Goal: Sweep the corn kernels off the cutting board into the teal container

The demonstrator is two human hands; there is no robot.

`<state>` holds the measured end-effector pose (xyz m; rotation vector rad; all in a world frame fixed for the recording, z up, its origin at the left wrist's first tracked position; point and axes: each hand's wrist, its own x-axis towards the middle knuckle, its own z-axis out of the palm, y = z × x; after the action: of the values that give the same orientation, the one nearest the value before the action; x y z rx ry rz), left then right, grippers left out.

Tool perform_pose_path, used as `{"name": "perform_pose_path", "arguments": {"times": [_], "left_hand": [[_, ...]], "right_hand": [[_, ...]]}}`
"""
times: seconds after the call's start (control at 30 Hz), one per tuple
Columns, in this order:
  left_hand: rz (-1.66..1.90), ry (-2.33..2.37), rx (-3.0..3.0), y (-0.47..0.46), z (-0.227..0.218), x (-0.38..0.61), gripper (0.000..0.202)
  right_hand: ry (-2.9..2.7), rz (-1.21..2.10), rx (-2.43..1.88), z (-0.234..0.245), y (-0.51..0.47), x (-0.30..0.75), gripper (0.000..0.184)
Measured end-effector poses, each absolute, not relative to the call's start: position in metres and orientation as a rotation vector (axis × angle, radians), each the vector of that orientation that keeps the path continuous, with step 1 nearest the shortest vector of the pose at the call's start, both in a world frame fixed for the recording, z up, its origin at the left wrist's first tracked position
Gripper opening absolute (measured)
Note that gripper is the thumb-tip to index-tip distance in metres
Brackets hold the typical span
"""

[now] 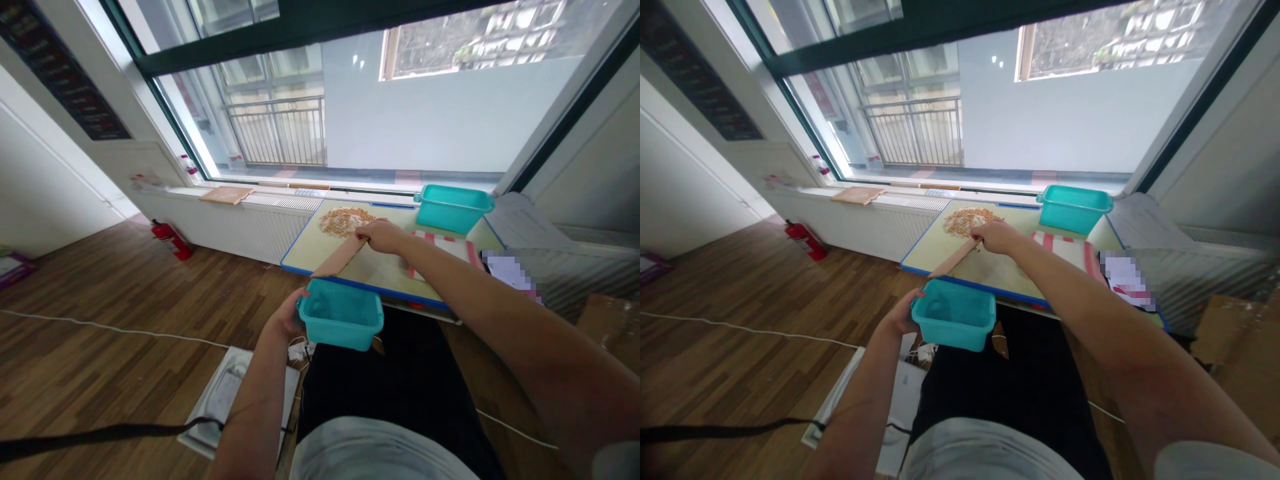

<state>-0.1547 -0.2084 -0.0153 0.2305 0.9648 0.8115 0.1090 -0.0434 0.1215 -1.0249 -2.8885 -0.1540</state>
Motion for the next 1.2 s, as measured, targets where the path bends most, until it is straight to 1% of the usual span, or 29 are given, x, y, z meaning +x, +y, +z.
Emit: {"name": "perform_pose_path", "arguments": {"times": [0.13,0.47,0.8,1.2], "left_hand": [[0.813,1.043,0.234,-0.21,-0.013,-0.148,0.03],[0.825,0.945,0.188,-0.208,-0.021,-0.143,0.031],[0.806,0.954,0.252,-0.211,-0.029,-0.135,0.042],[0.811,0.888,0.251,-0.206,-0.04,-0.13,0.044]], "right_hand": [[-2.888,-0.184,-1.067,0.126,-0.046,0.109,0.033],[-2.901,-0.226,-1.1,0.129,-0.048,0.112,0.03],[-2.904,-0.289,-1.158,0.137,-0.055,0.118,0.031],[-2.892,-0.324,-1.182,0.143,-0.069,0.12,0.03]]}}
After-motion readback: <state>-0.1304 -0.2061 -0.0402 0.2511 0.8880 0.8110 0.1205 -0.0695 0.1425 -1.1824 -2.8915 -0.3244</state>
